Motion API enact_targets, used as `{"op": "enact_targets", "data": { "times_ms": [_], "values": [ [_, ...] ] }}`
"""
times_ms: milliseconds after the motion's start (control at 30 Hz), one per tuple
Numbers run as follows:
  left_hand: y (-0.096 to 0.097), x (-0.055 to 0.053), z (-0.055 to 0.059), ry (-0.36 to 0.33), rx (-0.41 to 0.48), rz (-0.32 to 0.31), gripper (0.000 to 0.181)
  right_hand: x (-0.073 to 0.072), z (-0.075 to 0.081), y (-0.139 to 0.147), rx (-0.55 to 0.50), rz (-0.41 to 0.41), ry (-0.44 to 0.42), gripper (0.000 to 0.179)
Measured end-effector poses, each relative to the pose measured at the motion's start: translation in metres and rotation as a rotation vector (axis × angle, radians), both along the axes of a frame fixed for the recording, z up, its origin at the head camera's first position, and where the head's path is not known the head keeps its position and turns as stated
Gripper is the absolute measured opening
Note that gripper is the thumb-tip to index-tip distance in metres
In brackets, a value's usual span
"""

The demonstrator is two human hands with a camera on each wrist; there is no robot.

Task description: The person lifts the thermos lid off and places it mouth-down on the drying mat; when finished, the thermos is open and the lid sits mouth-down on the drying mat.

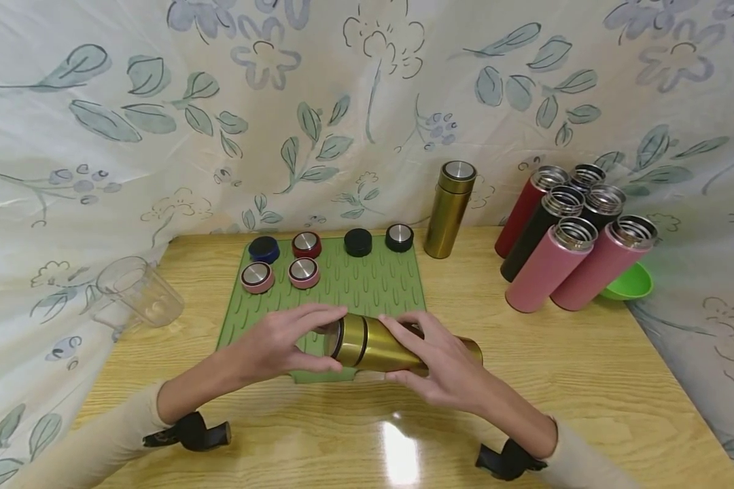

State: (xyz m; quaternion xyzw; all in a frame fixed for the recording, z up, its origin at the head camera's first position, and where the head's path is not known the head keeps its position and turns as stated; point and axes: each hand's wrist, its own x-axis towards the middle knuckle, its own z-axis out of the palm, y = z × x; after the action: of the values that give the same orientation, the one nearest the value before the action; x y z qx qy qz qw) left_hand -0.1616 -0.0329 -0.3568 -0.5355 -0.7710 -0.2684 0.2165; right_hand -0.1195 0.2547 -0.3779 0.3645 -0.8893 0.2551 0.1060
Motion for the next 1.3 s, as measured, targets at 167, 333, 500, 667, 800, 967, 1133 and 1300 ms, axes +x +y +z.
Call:
{"op": "enact_targets", "data": {
  "times_ms": [167,333,500,667,800,967,1133,1300],
  "values": [
    [-0.002,0.005,0.003,-0.156,-0.07,0.096,0.071,-0.002,-0.005,-0.003,-0.019,-0.016,0.017,0.08],
    [-0.005,-0.001,0.005,-0.107,-0.098,-0.035,0.082,0.001,-0.006,-0.001,-0.023,-0.043,-0.017,0.083],
    [-0.01,-0.008,0.002,0.037,-0.08,-0.189,0.067,0.003,-0.005,0.001,0.011,-0.03,-0.03,0.083],
    [-0.007,-0.009,-0.001,0.064,-0.058,-0.151,0.059,0.003,-0.005,0.0,0.0,-0.045,-0.023,0.083],
    [-0.005,-0.01,-0.003,-0.002,-0.051,-0.087,0.06,0.002,-0.007,-0.004,-0.027,-0.063,-0.019,0.082],
    [-0.004,-0.01,-0.005,-0.163,0.006,-0.054,0.061,0.004,-0.008,-0.01,-0.047,-0.055,-0.041,0.082],
    [-0.004,-0.003,-0.006,-0.391,0.069,-0.014,0.06,0.003,-0.008,-0.015,-0.043,-0.075,0.003,0.083],
    [-0.005,0.003,-0.004,-0.587,0.069,0.121,0.055,0.001,-0.012,-0.021,-0.022,-0.092,0.076,0.082]
  ]
}}
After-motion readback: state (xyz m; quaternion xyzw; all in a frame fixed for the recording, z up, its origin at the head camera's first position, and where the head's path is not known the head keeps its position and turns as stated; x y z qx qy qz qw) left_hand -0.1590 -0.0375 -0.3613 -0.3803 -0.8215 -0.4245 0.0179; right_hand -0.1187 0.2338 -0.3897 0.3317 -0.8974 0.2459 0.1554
